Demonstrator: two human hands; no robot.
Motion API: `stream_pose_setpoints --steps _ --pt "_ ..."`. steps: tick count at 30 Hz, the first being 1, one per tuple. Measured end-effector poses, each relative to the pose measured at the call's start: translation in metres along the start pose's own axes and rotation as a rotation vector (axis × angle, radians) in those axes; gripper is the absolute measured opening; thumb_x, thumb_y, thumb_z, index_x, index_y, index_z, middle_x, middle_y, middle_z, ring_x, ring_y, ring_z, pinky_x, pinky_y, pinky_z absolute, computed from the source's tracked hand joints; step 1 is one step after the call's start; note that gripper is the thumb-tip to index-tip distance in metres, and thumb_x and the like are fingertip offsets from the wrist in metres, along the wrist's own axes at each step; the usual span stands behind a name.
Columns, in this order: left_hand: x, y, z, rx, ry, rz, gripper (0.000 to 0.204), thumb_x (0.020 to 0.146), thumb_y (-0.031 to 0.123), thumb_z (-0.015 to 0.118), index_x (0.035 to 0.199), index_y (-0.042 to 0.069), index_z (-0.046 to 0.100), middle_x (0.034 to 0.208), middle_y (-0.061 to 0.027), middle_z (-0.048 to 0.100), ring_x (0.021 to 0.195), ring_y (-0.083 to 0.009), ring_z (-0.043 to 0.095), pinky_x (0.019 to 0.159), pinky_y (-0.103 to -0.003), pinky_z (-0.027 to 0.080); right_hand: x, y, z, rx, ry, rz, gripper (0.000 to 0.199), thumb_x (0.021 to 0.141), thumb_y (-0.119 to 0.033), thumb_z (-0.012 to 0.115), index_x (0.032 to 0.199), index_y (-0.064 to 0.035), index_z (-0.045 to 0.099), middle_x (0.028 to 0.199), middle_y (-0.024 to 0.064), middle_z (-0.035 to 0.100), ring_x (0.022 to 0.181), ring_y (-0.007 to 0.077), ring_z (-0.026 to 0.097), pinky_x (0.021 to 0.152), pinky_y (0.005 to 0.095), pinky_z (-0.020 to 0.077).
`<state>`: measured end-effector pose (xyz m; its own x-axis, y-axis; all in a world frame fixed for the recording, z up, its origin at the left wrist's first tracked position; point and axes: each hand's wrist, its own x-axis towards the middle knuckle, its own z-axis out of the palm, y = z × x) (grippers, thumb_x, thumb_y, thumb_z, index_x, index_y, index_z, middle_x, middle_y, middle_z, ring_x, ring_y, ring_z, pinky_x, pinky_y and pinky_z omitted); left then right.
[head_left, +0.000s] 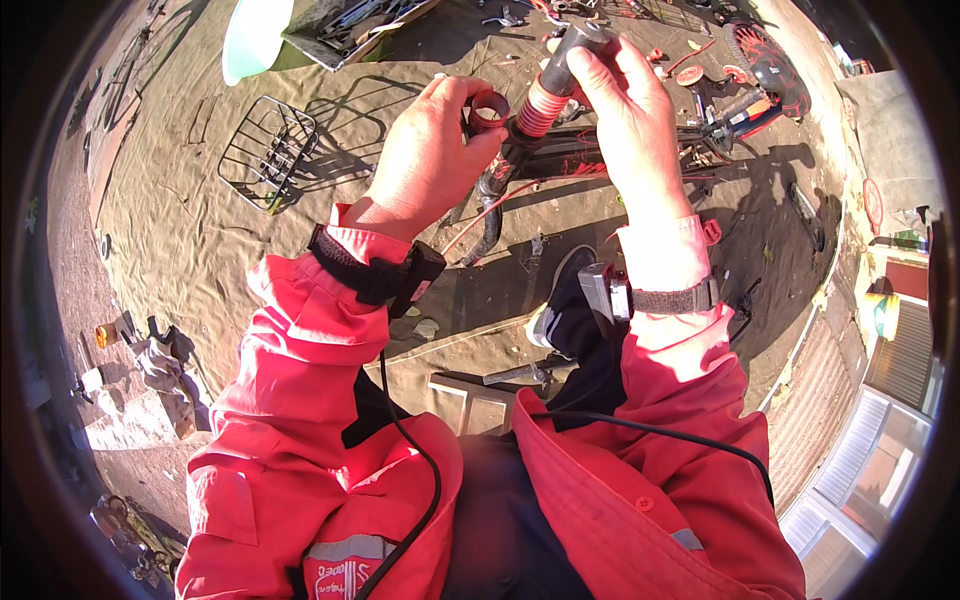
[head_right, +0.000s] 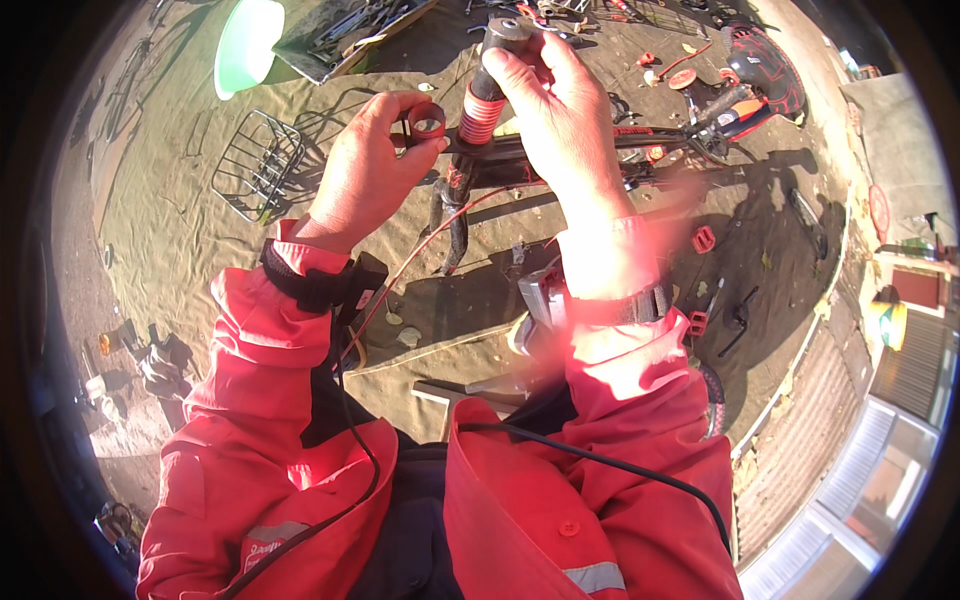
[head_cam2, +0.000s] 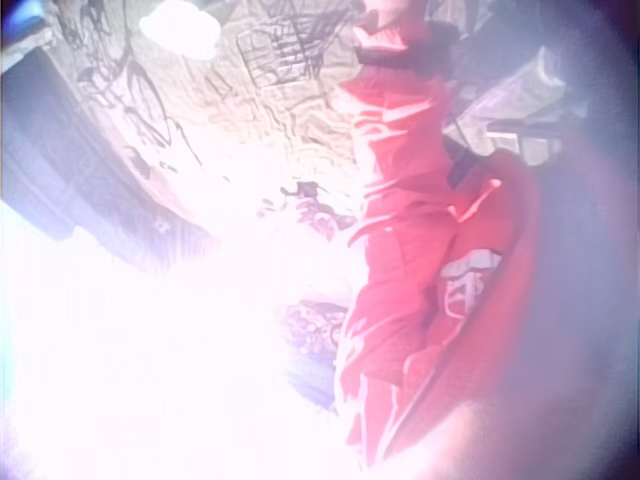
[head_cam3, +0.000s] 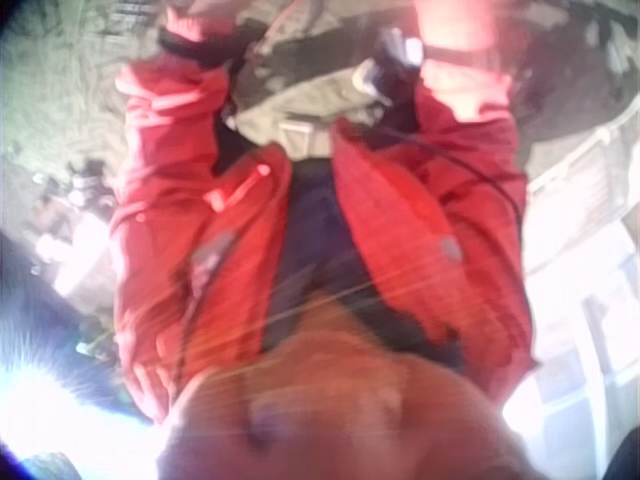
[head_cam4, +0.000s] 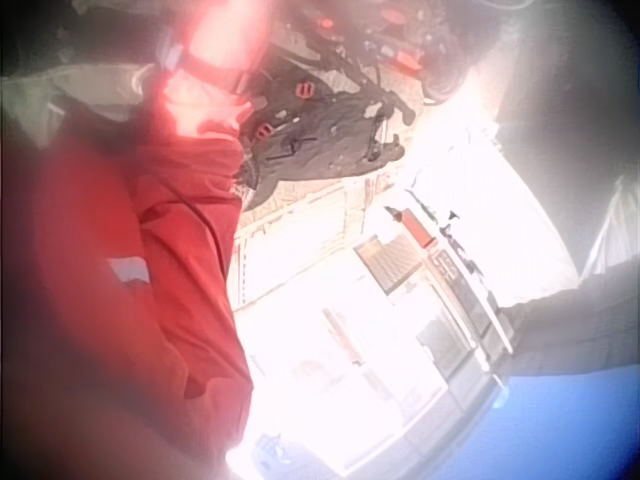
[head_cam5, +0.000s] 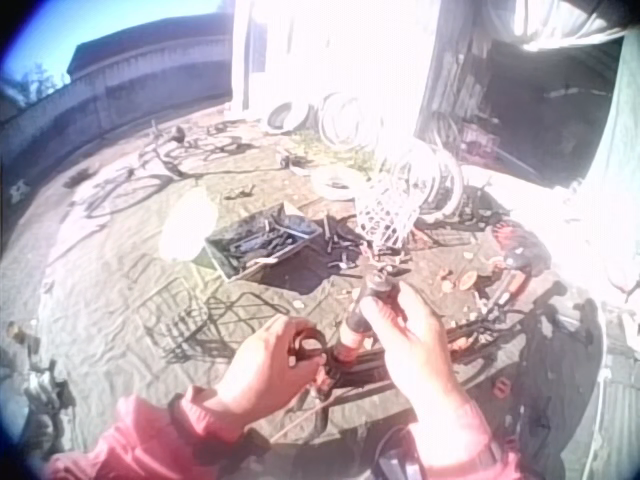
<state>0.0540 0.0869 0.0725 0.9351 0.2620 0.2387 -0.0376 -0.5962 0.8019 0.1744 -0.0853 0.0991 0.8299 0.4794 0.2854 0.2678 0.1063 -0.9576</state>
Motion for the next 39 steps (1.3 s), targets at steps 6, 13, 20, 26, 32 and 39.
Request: stream_pose_setpoints --steps 6,13,20,26,32,39 --pt "-0.0002 0.0009 0.0006 0.009 0.004 -0.002 0.042 0.088 0.014 0.077 0.126 0.001 0.064 0.115 -0.0149 0.072 0.106 -0.0264 0.071 0.089 -0.036 0.058 0.0009 -0.0010 -0.0019 0.010 -0.004 0.013 0.032 0.102 -0.022 0.071 0.126 -0.0017 0.066 0.110 0.0007 0.072 0.099 0.0073 0.064 0.094 0.0258 0.0493" --pt "-0.0004 0.0020 -0.0001 0.009 -0.002 -0.017 0.043 0.088 0.015 0.078 0.127 0.001 0.064 0.115 -0.0149 0.072 0.106 -0.0265 0.071 0.089 -0.036 0.058 0.0018 -0.0011 -0.0011 0.080 -0.007 0.004 0.033 0.103 -0.022 0.071 0.128 -0.0025 0.064 0.111 0.0004 0.071 0.101 0.0072 0.063 0.095 0.0257 0.0496" --pt "-0.0004 0.0036 -0.0009 0.018 -0.004 -0.017 0.043 0.088 0.016 0.077 0.127 0.002 0.064 0.115 -0.0148 0.072 0.106 -0.0269 0.071 0.089 -0.036 0.058 0.0030 -0.0016 -0.0023 0.044 0.004 0.027 0.034 0.103 -0.024 0.071 0.128 -0.0030 0.064 0.111 0.0008 0.072 0.102 0.0076 0.065 0.095 0.0257 0.0499" --pt "-0.0008 0.0029 -0.0009 -0.006 -0.006 -0.019 0.043 0.089 0.016 0.077 0.127 0.002 0.064 0.115 -0.0140 0.072 0.107 -0.0256 0.071 0.089 -0.036 0.057 0.0034 -0.0006 -0.0026 0.047 -0.002 0.037 0.033 0.102 -0.025 0.071 0.127 -0.0037 0.065 0.109 -0.0003 0.072 0.100 0.0066 0.064 0.092 0.0252 0.0497" --pt "-0.0007 0.0022 -0.0005 0.004 -0.006 -0.022 0.043 0.089 0.016 0.077 0.128 0.002 0.064 0.115 -0.0138 0.072 0.108 -0.0252 0.071 0.089 -0.036 0.057 0.0016 -0.0026 -0.0013 0.036 0.015 0.014 0.032 0.102 -0.024 0.071 0.126 -0.0039 0.065 0.106 -0.0018 0.070 0.097 0.0056 0.061 0.090 0.0242 0.0486" --pt "-0.0005 0.0020 -0.0009 0.017 -0.004 -0.019 0.043 0.089 0.017 0.077 0.128 0.002 0.064 0.115 -0.0142 0.072 0.106 -0.0253 0.071 0.088 -0.035 0.056 0.0012 -0.0038 -0.0012 0.038 0.016 0.017 0.032 0.103 -0.025 0.071 0.125 -0.0037 0.065 0.105 -0.0017 0.070 0.097 0.0057 0.062 0.089 0.0240 0.0483"
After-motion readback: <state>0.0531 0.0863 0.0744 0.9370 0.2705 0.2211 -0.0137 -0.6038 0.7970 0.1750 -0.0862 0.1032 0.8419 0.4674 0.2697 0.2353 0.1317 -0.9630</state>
